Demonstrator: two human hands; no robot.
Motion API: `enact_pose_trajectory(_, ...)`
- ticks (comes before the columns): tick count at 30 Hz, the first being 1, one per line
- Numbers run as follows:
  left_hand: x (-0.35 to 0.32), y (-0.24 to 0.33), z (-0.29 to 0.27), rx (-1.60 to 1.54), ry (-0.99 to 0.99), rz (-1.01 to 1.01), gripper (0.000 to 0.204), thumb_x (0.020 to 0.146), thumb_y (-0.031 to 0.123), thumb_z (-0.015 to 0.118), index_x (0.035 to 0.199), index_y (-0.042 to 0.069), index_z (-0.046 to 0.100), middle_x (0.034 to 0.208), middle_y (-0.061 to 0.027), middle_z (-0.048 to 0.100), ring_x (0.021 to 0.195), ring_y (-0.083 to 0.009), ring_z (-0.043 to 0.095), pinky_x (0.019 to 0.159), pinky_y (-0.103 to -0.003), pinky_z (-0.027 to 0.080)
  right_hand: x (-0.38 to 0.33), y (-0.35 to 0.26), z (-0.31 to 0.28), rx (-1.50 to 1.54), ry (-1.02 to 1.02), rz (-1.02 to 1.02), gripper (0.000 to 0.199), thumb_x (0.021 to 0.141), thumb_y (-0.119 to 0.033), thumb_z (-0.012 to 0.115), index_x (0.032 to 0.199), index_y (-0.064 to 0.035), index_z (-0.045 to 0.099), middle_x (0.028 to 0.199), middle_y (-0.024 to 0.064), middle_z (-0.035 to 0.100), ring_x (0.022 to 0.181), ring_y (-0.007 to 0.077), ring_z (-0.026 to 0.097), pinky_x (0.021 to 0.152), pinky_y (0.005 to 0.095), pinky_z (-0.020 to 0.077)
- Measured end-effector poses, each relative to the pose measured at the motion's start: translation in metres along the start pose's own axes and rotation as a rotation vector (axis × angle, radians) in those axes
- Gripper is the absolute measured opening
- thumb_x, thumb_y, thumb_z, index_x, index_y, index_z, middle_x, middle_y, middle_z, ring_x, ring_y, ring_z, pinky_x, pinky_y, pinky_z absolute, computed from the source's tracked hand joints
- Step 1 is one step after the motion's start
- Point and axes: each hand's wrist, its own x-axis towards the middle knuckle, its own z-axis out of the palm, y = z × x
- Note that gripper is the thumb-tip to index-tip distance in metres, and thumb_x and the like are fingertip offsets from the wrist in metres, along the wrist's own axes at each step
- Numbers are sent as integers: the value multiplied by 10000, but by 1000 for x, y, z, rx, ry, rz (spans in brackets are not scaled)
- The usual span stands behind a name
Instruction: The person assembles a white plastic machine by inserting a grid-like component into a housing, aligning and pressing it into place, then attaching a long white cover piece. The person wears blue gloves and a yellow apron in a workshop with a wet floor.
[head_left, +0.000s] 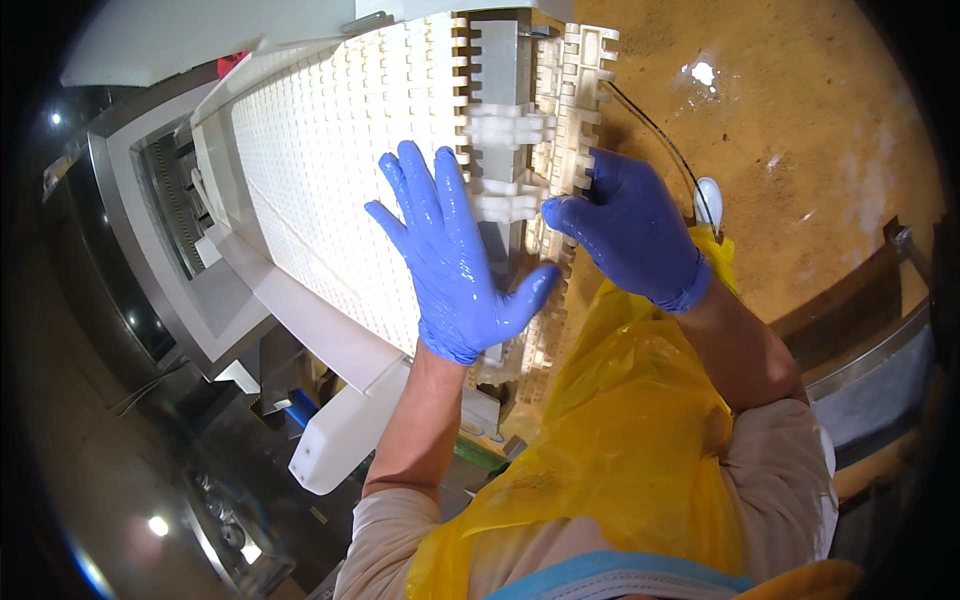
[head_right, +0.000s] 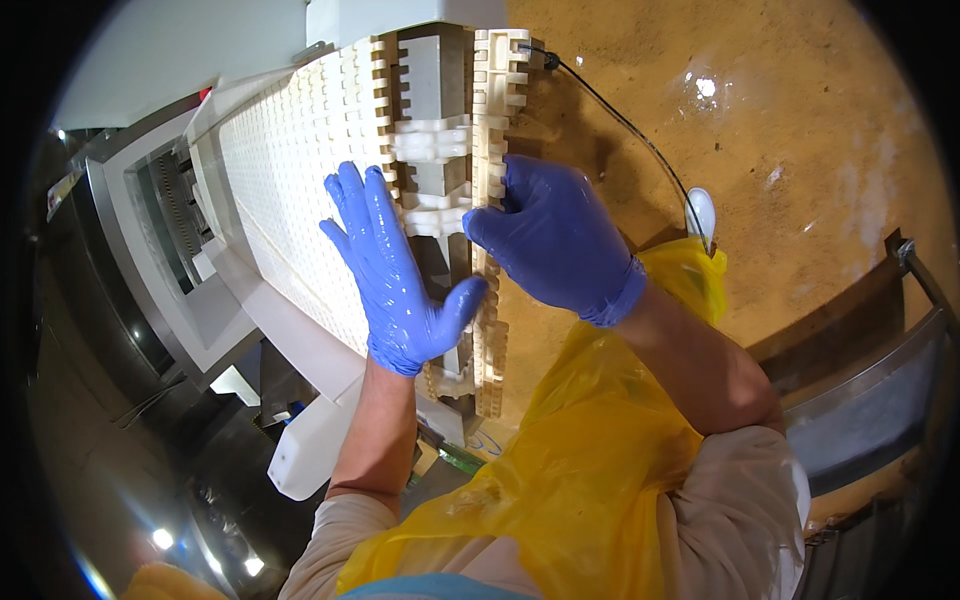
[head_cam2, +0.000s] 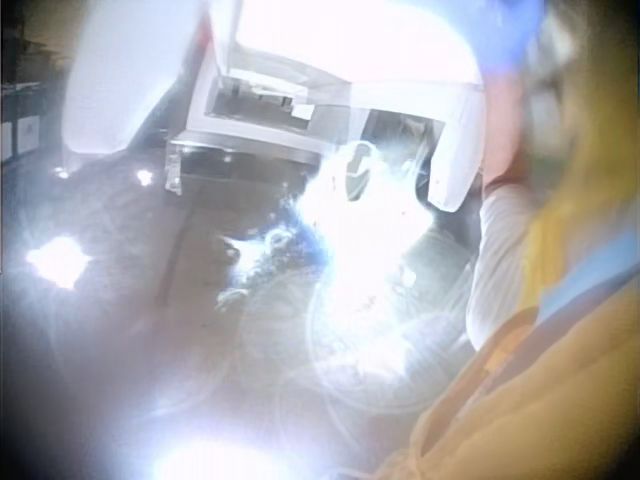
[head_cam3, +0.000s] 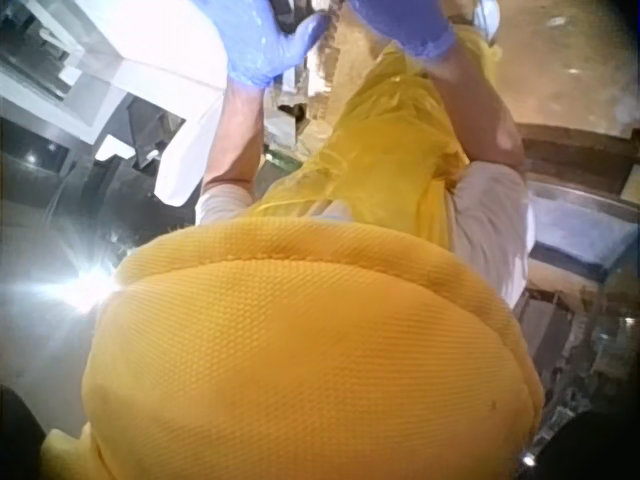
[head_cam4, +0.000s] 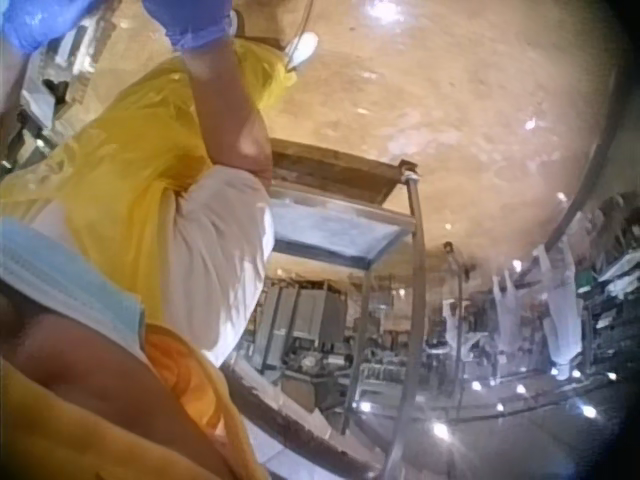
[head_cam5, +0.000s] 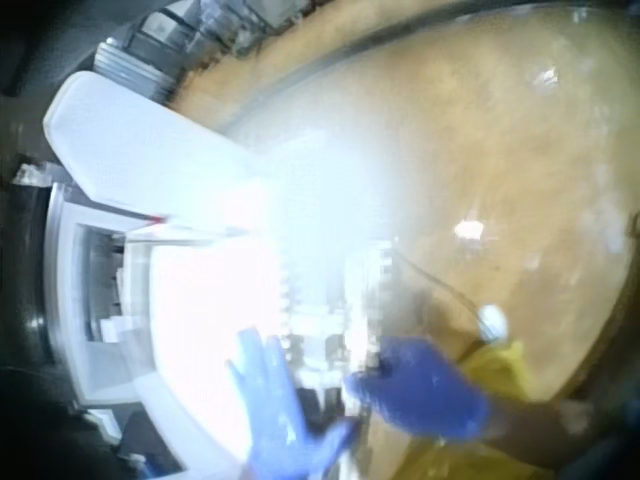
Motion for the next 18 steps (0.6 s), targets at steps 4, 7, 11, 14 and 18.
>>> enact_pose_trajectory(4, -1, 7, -8, -57, -19, -18, 1382, 683, 658, 815, 1676, -28, 140, 1701, -400, 39, 1586, -580, -11, 1181, -729, -128, 4, -12, 9, -180, 24, 38, 254, 852, -195, 708, 812, 41, 622, 617, 105, 576, 568, 134, 523, 557, 353, 464)
enact_pose_trajectory(7, 2, 12, -11, -36, -28, -26, 1394, 635, 547, 853, 1682, -13, 124, 1708, -377, 82, 1597, -553, 7, 1193, -730, -93, 9, -11, 17, -196, 62, 36, 280, 839, -220, 704, 797, 43, 616, 616, 141, 584, 552, 210, 553, 576, 401, 484)
enact_pose_trajectory(11, 2, 15, -15, -53, -25, -97, 1226, 631, 383, 850, 1658, 60, 263, 1698, -373, 147, 1601, -543, 49, 1198, -741, -54, 7, -24, 31, -384, 146, 37, 295, 837, -243, 698, 813, 47, 648, 655, 194, 626, 591, 324, 621, 621, 445, 520)
enact_pose_trajectory(14, -1, 7, -11, -150, 49, -27, 820, 643, 343, 810, 1404, 111, 609, 1676, -394, 187, 1584, -563, 111, 1159, -798, -2, 6, -34, 41, -500, 208, 47, 300, 833, -252, 696, 834, 48, 679, 709, 232, 666, 645, 368, 670, 655, 447, 544)
enact_pose_trajectory(18, 0, 8, -16, -70, 38, 17, 405, 650, 362, 810, 973, 124, 753, 1608, -400, 299, 1542, -579, 204, 1062, -879, 68, 5, -39, 52, -563, 286, 97, 307, 828, -259, 701, 842, 48, 699, 751, 250, 690, 685, 376, 698, 678, 439, 558)
